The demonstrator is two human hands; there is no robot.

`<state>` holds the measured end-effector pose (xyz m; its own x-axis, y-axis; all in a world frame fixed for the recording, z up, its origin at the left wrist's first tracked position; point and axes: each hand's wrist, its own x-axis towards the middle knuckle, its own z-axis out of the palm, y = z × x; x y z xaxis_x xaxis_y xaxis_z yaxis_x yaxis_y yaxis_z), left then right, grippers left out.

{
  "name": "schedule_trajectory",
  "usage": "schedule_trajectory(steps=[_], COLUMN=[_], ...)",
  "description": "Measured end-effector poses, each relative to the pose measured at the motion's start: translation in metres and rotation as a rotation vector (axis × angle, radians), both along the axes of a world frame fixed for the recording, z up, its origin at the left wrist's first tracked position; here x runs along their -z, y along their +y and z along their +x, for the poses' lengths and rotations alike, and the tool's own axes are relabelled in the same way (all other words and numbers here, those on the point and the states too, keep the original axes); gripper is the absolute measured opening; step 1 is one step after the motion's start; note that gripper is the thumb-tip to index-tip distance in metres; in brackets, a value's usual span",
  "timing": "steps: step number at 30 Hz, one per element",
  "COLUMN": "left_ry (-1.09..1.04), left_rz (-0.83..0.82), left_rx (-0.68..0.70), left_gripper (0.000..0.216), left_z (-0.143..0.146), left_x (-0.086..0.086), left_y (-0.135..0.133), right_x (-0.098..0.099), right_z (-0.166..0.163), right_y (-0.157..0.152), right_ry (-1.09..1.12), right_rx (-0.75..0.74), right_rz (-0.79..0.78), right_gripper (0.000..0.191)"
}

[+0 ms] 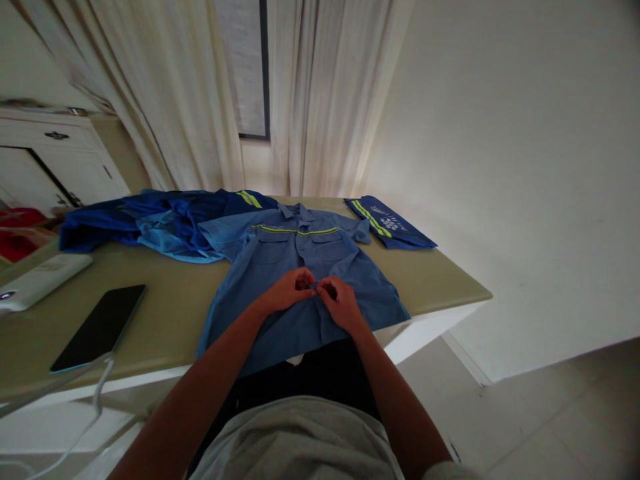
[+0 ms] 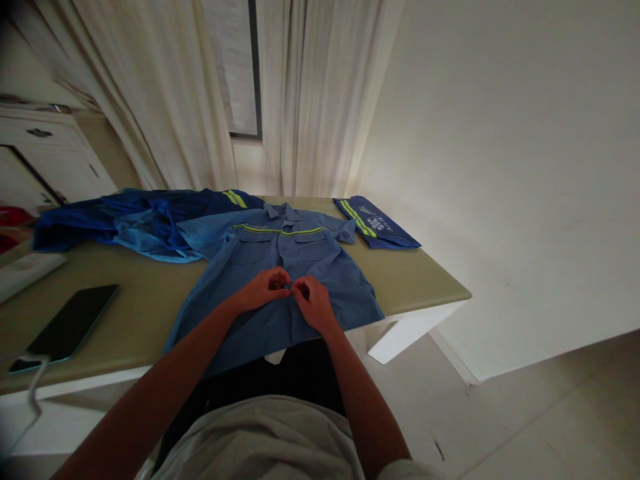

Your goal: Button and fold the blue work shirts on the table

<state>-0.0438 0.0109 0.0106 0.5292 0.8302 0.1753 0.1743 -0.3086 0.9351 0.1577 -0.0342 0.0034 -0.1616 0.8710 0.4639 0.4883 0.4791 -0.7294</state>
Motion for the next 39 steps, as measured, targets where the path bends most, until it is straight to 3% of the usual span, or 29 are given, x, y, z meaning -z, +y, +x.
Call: schedule_trajectory(steps=[6,14,27,39], left_ry=[0.073,0.036,0.139,0.122], left_rz=[0.067,0.03,0.2,0.153], left_rx=[0.016,0.07,-0.004,0.006], left_gripper=[0.024,0.027,0.02,0.024], left_z=[0.001,0.002,0.008,0.004], left_x=[-0.001,-0.004,-0.001,-0.002], left_y=[-0.001,-0.002,-0.008,-0.007], right_x=[0.001,-0.001,0.003,0.003], right_z=[0.0,0.002,0.003,0.004], right_y=[-0.003,0.0,0.005,0.004], right_ry=[-0.012,0.063,0.106,0.155], right_rx=[-0.024,-0.049,-0.07,-0.008], right_rz=[0.028,-0.021,-0.171,-0.177], right_gripper=[0.009,0.014,0.016,0.022])
